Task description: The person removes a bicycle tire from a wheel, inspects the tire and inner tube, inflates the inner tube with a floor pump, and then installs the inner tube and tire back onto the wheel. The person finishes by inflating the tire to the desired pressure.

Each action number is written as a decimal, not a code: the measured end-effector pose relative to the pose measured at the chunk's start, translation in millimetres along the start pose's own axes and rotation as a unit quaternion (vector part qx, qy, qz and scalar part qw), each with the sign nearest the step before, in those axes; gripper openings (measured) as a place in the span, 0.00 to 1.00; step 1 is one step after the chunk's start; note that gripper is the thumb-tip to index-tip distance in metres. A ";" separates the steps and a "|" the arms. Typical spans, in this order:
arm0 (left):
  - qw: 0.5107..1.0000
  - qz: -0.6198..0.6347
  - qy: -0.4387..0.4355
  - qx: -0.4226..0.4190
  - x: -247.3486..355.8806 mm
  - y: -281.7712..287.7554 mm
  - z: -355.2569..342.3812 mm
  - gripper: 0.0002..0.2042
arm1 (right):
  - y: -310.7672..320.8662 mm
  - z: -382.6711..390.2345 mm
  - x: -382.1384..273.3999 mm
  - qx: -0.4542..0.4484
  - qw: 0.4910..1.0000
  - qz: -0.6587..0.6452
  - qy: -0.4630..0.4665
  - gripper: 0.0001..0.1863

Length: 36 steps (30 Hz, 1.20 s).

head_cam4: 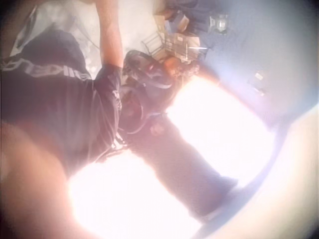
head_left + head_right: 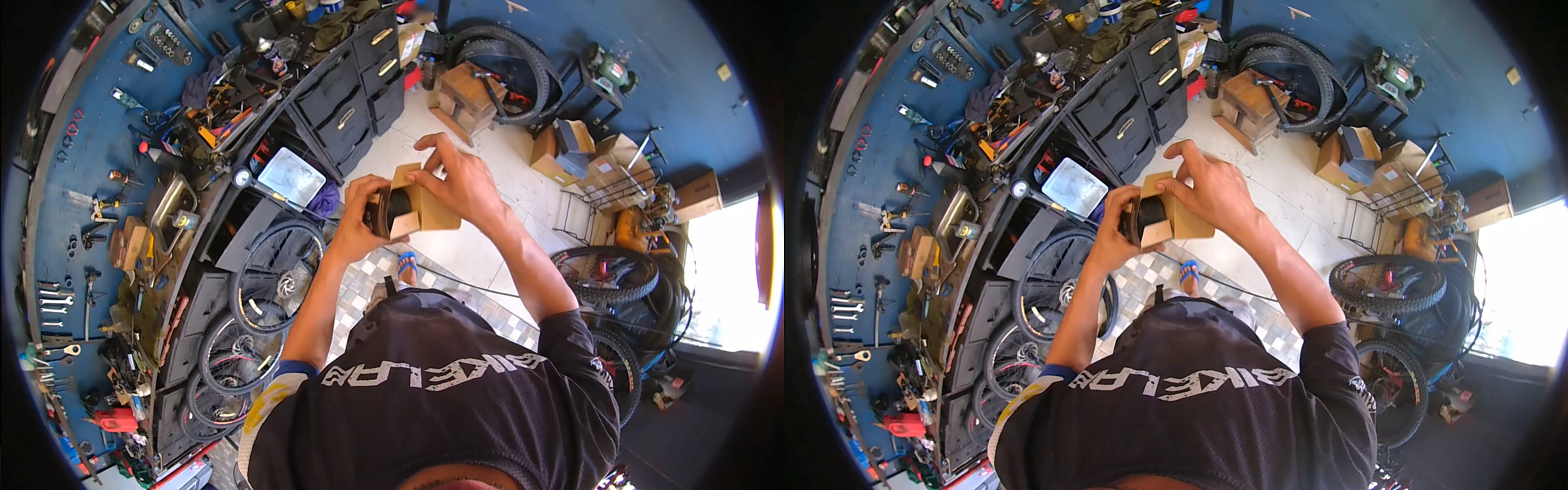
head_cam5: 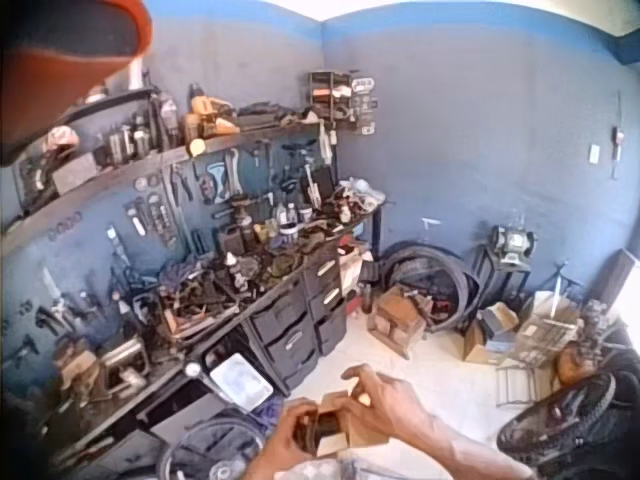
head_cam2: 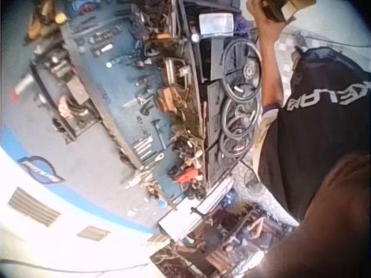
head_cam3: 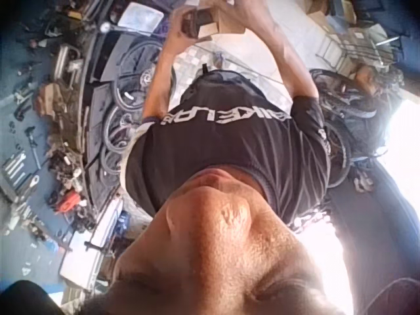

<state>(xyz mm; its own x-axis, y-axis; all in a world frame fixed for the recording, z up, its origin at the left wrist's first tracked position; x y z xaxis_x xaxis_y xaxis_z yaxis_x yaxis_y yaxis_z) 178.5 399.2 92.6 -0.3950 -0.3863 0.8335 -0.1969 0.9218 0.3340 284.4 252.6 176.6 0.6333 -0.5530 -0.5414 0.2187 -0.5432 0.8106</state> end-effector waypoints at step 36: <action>0.725 -0.531 0.352 0.263 -150.3 394.6 -272.4 0.51 | -49.0 -461.0 205.7 -0.159 0.825 -0.518 0.158 0.06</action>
<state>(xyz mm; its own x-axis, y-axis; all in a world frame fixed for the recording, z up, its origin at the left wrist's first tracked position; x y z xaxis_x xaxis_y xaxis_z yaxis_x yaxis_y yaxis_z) 404.6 829.7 219.0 0.7486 -0.5866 0.3091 -0.4424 -0.0946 0.8918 746.2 456.7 128.4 0.1353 0.3244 -0.9362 0.9165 -0.3999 -0.0061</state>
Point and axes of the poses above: each hand's wrist, its own z-axis away from the middle knuckle, its own y-axis out of the back of the hand, x = y × z, the point moved 9 cm from there along -z, towards the middle knuckle, and after that the axes turned 7 degrees about z, right-handed, at the moved point
